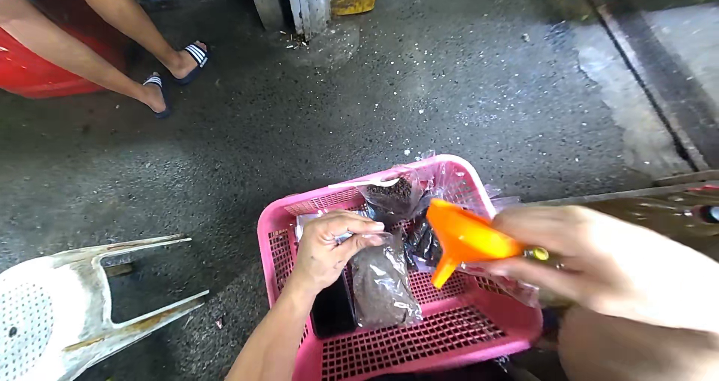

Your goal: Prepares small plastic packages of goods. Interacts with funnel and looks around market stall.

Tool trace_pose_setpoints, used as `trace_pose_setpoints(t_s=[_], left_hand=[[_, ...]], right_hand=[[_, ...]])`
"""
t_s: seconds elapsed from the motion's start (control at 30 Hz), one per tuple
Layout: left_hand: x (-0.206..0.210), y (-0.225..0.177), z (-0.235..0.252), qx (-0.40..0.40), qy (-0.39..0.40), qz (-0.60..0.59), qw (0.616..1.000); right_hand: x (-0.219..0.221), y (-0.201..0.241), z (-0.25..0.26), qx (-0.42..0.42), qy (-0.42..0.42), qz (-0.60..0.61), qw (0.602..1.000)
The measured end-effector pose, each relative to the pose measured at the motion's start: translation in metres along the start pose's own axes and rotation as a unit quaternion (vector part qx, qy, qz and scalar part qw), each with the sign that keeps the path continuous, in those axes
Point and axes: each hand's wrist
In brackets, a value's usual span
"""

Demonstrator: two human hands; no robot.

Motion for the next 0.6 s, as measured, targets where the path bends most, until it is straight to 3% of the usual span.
trace_pose_setpoints(t_s=[0.1, 0.13, 0.37, 0.6], left_hand=[[0.001, 0.000, 0.002, 0.007, 0.008, 0.000, 1.000], [0.002, 0.000, 0.002, 0.008, 0.010, 0.000, 1.000], [0.001, -0.002, 0.001, 0.008, 0.019, 0.005, 1.000], [-0.002, -0.004, 0.002, 0.010, 0.019, 0.017, 1.000]], right_hand=[[-0.009, 0.014, -0.006, -0.001, -0.183, 0.143, 0.973], [-0.006, 0.019, -0.002, -0.005, -0.202, 0.161, 0.966], [0.014, 0.025, 0.027, -0.017, -0.148, 0.135, 0.980], [0.018, 0.028, 0.036, -0.022, -0.154, 0.104, 0.982]])
Point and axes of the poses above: each hand's wrist, its own z-axis towards the middle knuckle, its own x-axis out of the palm, y = z × x, and after that the axes turned 5 degrees about x, right-handed
